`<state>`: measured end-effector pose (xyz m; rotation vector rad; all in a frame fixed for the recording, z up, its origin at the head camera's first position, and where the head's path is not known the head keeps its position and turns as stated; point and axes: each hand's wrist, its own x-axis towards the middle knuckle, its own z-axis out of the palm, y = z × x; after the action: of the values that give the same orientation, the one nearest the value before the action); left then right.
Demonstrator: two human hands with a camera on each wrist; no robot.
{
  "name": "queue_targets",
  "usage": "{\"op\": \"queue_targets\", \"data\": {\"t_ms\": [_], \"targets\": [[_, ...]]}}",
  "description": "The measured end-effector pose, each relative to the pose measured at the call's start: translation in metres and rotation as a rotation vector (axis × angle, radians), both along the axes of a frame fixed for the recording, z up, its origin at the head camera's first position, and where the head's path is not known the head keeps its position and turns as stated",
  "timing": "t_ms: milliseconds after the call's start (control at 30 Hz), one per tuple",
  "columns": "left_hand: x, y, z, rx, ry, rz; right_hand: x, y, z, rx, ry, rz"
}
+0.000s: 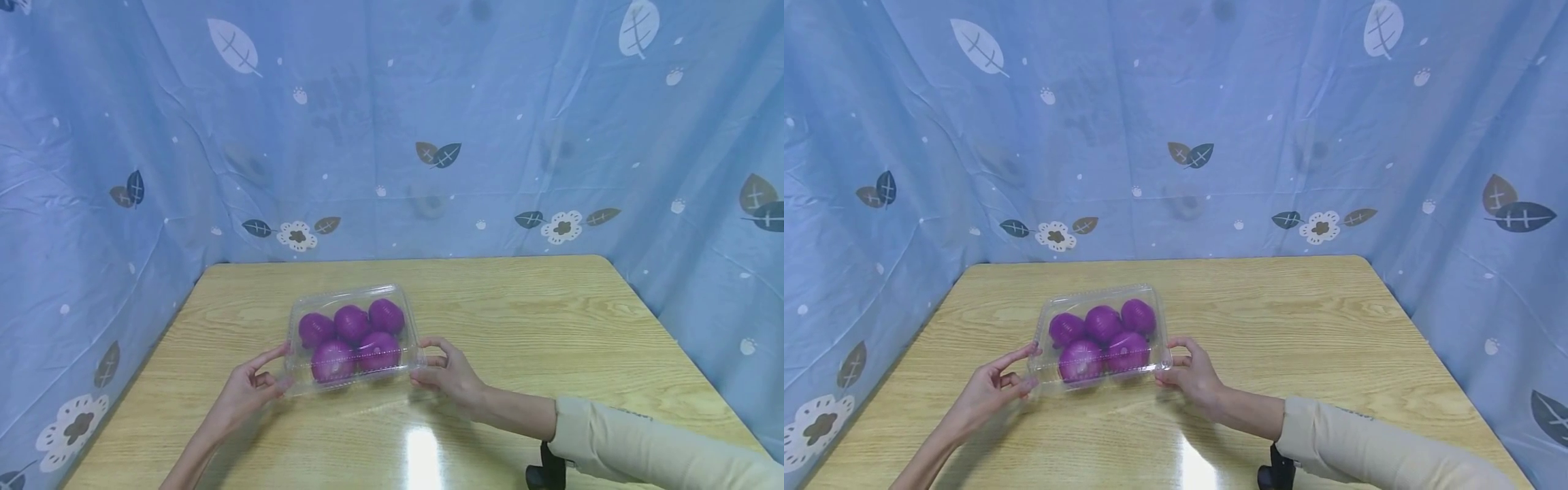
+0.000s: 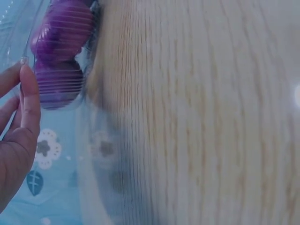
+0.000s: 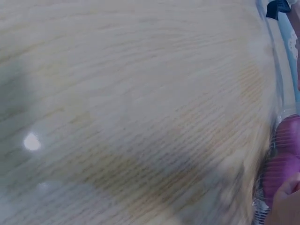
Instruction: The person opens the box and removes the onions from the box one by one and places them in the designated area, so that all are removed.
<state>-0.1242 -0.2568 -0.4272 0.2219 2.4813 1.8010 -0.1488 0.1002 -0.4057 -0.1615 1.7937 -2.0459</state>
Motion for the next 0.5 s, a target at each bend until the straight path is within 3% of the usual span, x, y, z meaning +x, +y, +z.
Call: {"op": "queue_targets", "data": {"t_ms": [333, 500], "targets": [[0.001, 0.0, 0.0, -0.013, 0.007, 0.006, 0.003, -0.012, -0.005, 0.043, 0.021, -0.12], [0.0, 0.001, -0.002, -0.001, 0.012, -0.001, 0.004, -0.014, -0.006, 0.006, 0.008, -0.179]]}}
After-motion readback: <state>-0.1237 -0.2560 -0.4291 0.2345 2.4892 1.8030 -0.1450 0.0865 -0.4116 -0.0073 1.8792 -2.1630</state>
